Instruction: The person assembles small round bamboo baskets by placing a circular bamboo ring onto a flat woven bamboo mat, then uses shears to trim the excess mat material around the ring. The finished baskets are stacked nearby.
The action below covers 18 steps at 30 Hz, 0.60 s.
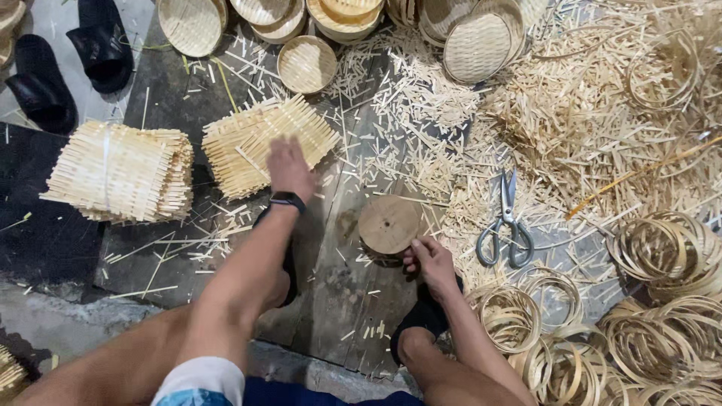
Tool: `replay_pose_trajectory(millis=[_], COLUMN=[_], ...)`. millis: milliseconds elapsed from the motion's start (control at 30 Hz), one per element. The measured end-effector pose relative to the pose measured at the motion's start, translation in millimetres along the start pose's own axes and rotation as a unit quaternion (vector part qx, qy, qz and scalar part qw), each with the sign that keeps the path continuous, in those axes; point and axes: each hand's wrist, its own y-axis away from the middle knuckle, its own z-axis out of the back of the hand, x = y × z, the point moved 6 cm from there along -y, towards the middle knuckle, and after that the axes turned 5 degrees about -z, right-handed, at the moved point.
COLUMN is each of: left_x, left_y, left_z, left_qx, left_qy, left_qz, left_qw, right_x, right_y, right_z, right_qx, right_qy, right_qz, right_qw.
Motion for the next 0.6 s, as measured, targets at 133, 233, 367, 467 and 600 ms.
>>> replay_pose_trajectory(millis=[133, 233, 367, 467, 600], left_x=[23, -9, -92, -149, -161], left_y=[-4, 8, 61, 124, 157], left_z=[16, 65, 70, 67, 52], left_qx=[0.133, -0.154, -0.075, 0.011, 0.095], left_qy=[0.1, 0.105, 0.24, 0.28, 0.226], left_qz=[0.033, -0.069, -0.239, -0.37, -0.396], left_qw=[0.986, 0.98, 0.938, 0.885, 0.885], right_x=[3, 11, 24, 37, 38], right_y=[5, 7, 10, 9, 8], right_z=[1, 10, 19, 18, 17], right_qx=[-0.012, -0.045, -0.006, 0.021, -0.091], right_qy=[-0.016, -0.034, -0.153, -0.179, 0.054], right_qz=[-0.01, 0.0, 0.028, 0.085, 0.044], right_qw=[1.0, 0.998, 0.988, 0.98, 0.993])
